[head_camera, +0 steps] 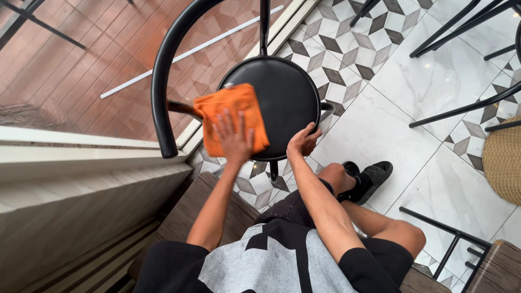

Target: The person moves a wooden chair aside, then wipes a black chair seat and backrest with an orange cloth. The person continues wiping the chair thoroughly, covering the seat and backrest multiple times.

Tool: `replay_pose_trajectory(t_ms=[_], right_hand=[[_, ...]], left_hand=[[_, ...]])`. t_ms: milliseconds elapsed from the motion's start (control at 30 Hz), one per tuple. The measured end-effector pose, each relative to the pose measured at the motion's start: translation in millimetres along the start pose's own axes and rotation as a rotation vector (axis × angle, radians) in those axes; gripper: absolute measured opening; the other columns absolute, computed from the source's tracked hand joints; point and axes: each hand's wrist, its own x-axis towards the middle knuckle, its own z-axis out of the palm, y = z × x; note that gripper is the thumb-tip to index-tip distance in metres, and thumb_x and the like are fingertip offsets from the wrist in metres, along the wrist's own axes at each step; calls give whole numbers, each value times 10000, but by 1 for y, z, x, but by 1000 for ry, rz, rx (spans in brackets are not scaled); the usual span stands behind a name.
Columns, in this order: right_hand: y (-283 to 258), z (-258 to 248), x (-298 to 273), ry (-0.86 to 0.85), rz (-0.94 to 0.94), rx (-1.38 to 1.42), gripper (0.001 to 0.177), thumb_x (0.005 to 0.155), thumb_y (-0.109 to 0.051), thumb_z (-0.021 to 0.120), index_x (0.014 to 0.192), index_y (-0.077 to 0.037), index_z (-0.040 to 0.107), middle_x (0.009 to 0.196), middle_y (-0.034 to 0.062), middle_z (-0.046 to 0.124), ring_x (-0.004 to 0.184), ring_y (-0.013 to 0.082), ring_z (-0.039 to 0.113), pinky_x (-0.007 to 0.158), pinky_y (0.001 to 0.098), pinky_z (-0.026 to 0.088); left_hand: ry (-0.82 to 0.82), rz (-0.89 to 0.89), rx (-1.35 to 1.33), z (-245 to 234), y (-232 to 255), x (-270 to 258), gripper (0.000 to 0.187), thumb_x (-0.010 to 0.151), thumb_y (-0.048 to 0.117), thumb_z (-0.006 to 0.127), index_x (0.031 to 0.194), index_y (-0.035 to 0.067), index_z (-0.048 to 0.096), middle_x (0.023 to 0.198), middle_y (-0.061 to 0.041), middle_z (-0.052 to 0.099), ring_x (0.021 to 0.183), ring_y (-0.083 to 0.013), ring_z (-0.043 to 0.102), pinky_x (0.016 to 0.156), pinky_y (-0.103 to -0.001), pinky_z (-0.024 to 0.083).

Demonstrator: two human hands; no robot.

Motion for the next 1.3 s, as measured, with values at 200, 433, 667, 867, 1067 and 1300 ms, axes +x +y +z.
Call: replay_pose_trajectory(t_ms=[200, 433, 667, 867, 1067, 1300], right_hand=[[31, 3, 15, -103, -92, 110, 684, 1005, -621, 362, 1433, -102, 490, 1275, 219, 653, 1137, 422, 633, 957, 502, 502], [51, 2, 40, -333, -89, 368, 678, 980, -570, 530, 1370, -15, 551, 1354, 182, 629, 1237, 321, 617, 1040, 404, 486], [57, -1, 64, -551, -127, 537, 595, 1013, -513, 582, 1358, -29, 555, 1351, 124, 633, 1222, 241, 602, 1045, 369, 471], [52, 7, 78, -620, 175, 655, 473, 1005, -429, 623, 1249, -24, 636, 1207, 148, 703, 989, 242, 671, 823, 422, 582], [22, 25, 97, -423, 884, 480, 377, 1066, -390, 509, 1359, -154, 532, 1359, 138, 633, 1026, 259, 658, 850, 393, 599], [33, 43, 92, -392, 751, 644, 605, 1031, -533, 545, 1411, -62, 540, 1471, 118, 583, 1247, 307, 639, 1016, 460, 562]], left_hand=[[-145, 363, -29, -3, 73, -21, 634, 1002, 473, 561, 1585, 257, 435, 1709, -151, 235, 1597, -356, 159, 1273, -607, 31], [-74, 15, 13, -4, 19, 13, 635, 1029, 498, 516, 1590, 208, 450, 1708, -175, 232, 1585, -381, 157, 1241, -649, 40], [10, 18, 40, -11, 59, -44, 652, 1034, 463, 507, 1613, 175, 428, 1716, -206, 202, 1593, -423, 118, 1244, -674, 15], [-92, 327, -1, 5, 89, -33, 658, 1012, 515, 533, 1594, 228, 429, 1696, -179, 246, 1585, -397, 152, 1241, -673, 28], [-56, 293, 51, 12, 16, 35, 692, 1026, 512, 568, 1619, 190, 415, 1702, -192, 249, 1585, -404, 177, 1240, -665, 70], [8, -69, 109, 2, 20, 12, 684, 1020, 481, 562, 1615, 196, 382, 1710, -198, 193, 1590, -406, 119, 1246, -662, 54]])
